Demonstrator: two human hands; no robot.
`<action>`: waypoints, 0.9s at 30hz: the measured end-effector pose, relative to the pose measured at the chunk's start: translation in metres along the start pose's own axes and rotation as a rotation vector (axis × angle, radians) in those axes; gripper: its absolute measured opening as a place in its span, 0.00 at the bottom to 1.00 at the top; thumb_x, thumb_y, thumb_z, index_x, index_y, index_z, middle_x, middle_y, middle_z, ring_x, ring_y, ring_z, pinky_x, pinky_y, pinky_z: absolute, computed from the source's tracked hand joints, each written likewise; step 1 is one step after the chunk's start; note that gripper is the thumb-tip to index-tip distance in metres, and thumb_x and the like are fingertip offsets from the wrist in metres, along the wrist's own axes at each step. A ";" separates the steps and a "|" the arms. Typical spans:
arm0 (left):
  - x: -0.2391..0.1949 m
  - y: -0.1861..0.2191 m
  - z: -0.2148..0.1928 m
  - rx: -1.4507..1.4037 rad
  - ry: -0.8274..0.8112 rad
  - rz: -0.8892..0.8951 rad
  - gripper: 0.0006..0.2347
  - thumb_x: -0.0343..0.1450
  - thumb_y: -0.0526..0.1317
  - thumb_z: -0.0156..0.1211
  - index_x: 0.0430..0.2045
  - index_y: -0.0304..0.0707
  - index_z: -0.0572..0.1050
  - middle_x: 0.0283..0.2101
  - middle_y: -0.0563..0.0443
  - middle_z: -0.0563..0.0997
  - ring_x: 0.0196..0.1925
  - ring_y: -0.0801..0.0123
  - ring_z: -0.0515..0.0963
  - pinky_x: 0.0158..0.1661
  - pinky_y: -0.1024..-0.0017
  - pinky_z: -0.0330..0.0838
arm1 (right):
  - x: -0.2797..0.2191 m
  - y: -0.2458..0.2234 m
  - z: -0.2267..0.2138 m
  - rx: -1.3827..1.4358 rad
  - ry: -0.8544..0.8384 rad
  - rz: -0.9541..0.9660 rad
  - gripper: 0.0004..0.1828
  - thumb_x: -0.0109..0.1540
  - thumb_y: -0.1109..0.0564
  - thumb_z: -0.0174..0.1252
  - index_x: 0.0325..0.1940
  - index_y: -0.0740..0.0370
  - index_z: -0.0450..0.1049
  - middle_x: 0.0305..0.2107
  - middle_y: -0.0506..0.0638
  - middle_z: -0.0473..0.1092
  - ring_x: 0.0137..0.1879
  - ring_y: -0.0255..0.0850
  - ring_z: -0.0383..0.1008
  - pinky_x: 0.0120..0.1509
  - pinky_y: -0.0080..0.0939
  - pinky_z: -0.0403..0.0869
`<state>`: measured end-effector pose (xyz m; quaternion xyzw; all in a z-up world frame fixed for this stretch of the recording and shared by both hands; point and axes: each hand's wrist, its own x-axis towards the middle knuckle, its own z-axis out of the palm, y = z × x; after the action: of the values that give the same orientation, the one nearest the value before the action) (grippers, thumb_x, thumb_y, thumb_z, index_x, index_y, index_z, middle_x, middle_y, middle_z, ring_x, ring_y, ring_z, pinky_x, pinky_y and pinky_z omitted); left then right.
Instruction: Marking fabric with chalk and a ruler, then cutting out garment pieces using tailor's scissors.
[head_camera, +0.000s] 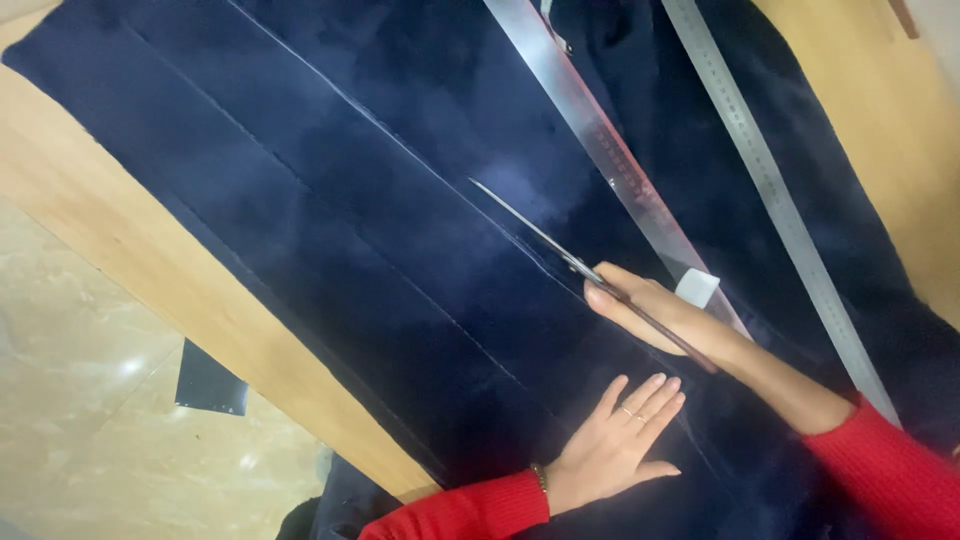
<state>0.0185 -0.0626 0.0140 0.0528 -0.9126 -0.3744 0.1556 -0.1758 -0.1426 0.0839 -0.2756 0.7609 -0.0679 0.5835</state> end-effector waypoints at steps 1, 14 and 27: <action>0.000 0.000 -0.001 -0.004 -0.002 0.000 0.32 0.73 0.60 0.49 0.67 0.33 0.70 0.73 0.42 0.69 0.77 0.57 0.67 0.71 0.52 0.62 | 0.004 0.006 0.001 -0.005 0.013 -0.040 0.21 0.65 0.34 0.47 0.39 0.52 0.68 0.28 0.44 0.66 0.34 0.30 0.64 0.43 0.36 0.67; -0.005 -0.018 -0.053 -0.330 -0.045 0.071 0.23 0.75 0.49 0.55 0.61 0.33 0.73 0.72 0.37 0.70 0.78 0.49 0.65 0.71 0.40 0.56 | 0.013 -0.006 -0.002 -0.059 0.019 -0.101 0.24 0.65 0.32 0.43 0.38 0.52 0.69 0.29 0.42 0.64 0.35 0.32 0.62 0.43 0.38 0.66; -0.019 -0.161 -0.182 0.532 -0.019 -0.312 0.38 0.65 0.63 0.65 0.69 0.47 0.63 0.76 0.46 0.57 0.78 0.59 0.56 0.67 0.40 0.54 | 0.012 -0.071 -0.005 -0.035 0.026 0.050 0.28 0.64 0.34 0.41 0.50 0.52 0.77 0.38 0.47 0.79 0.44 0.37 0.79 0.54 0.40 0.74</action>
<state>0.0918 -0.2944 0.0189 0.2274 -0.9609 -0.1424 0.0683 -0.1585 -0.2096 0.1057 -0.2655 0.7762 -0.0435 0.5703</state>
